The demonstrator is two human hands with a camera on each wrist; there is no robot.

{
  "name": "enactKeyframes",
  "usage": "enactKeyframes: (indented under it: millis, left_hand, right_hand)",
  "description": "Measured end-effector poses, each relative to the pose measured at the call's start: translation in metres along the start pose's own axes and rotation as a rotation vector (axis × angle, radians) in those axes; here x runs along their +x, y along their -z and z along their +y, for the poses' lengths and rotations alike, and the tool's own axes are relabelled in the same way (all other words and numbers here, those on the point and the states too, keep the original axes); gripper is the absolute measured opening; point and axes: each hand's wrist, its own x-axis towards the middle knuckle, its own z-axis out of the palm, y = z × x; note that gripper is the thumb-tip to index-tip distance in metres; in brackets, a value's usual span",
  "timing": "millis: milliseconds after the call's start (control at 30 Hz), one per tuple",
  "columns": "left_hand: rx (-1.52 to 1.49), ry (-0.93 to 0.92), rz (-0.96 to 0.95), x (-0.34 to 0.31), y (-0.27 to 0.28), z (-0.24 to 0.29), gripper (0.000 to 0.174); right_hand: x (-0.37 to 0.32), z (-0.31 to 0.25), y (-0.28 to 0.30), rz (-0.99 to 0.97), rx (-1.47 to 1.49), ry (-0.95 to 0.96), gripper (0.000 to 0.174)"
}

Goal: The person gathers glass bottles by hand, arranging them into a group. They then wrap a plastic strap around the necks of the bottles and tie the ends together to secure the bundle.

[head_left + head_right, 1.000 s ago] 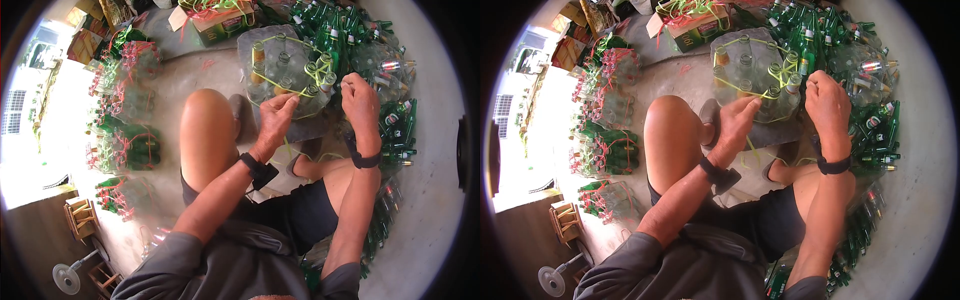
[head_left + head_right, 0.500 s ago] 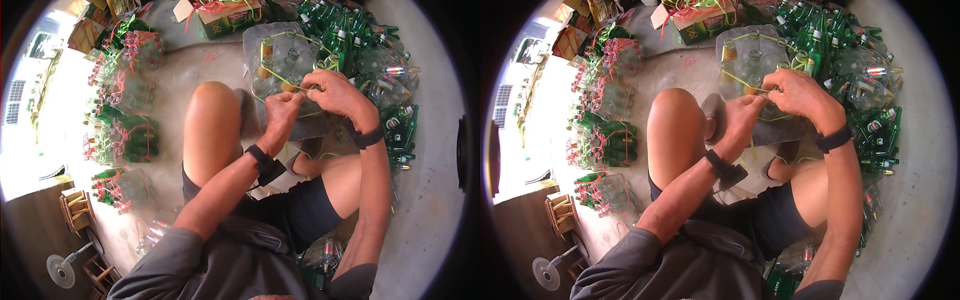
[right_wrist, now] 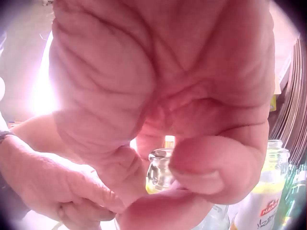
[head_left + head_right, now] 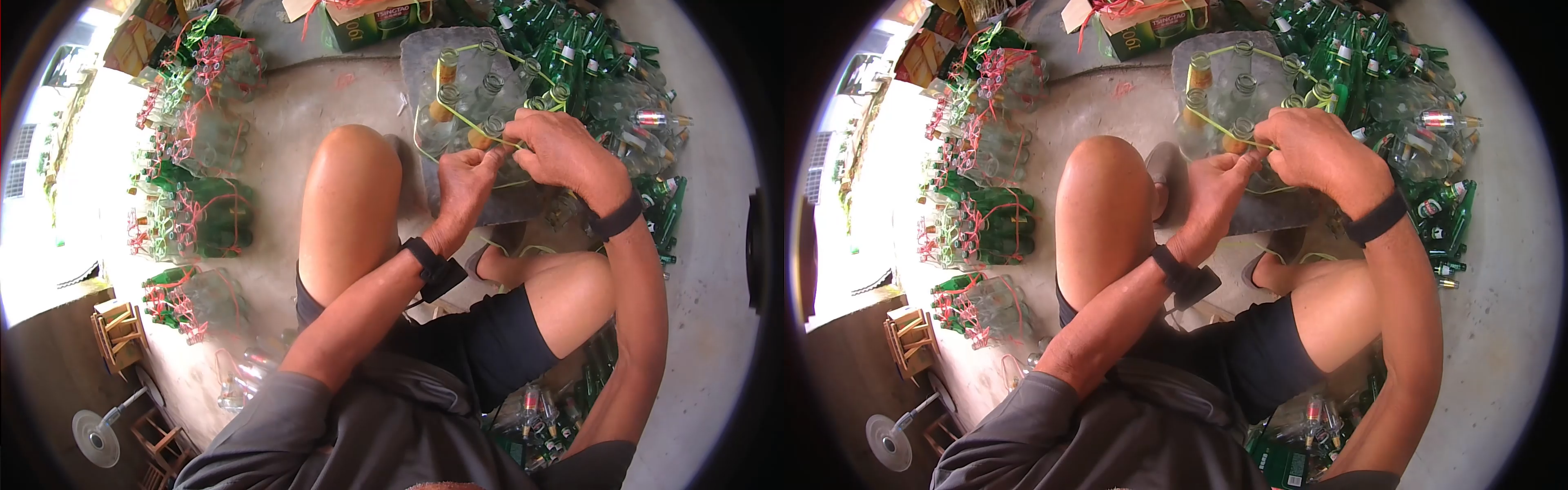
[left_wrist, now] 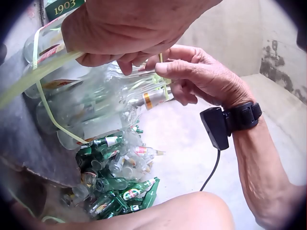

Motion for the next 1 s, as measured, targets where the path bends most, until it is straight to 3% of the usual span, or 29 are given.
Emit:
enactKeyframes:
  millis: [200, 300, 400, 500, 600, 933, 1000]
  left_hand:
    - [-0.009, -0.036, 0.024, -0.001, 0.0, 0.0, 0.037]
    - [0.017, -0.031, 0.029, -0.01, -0.001, 0.0, 0.038]
    - [0.037, -0.059, 0.009, -0.012, 0.0, 0.002, 0.039]
    - [0.052, -0.101, -0.02, -0.012, 0.002, 0.004, 0.041]
    - [0.038, -0.135, -0.051, -0.005, 0.001, 0.008, 0.04]
    - [0.017, -0.169, -0.106, -0.006, -0.003, 0.018, 0.037]
    - [-0.007, -0.201, -0.12, -0.008, -0.004, 0.016, 0.036]
  right_hand:
    - [-0.009, -0.012, 0.009, 0.106, -0.199, 0.068, 0.012]
    - [-0.015, -0.006, 0.002, 0.132, -0.283, 0.149, 0.023]
    - [-0.015, -0.006, 0.002, 0.179, -0.318, 0.185, 0.018]
    - [-0.008, -0.008, 0.008, 0.056, -0.377, 0.137, 0.015]
    - [0.0, -0.01, 0.015, 0.078, -0.459, 0.168, 0.015]
    - [-0.001, 0.013, 0.04, 0.066, -0.458, 0.14, 0.007]
    - [-0.003, 0.019, 0.044, 0.035, -0.289, 0.081, 0.008]
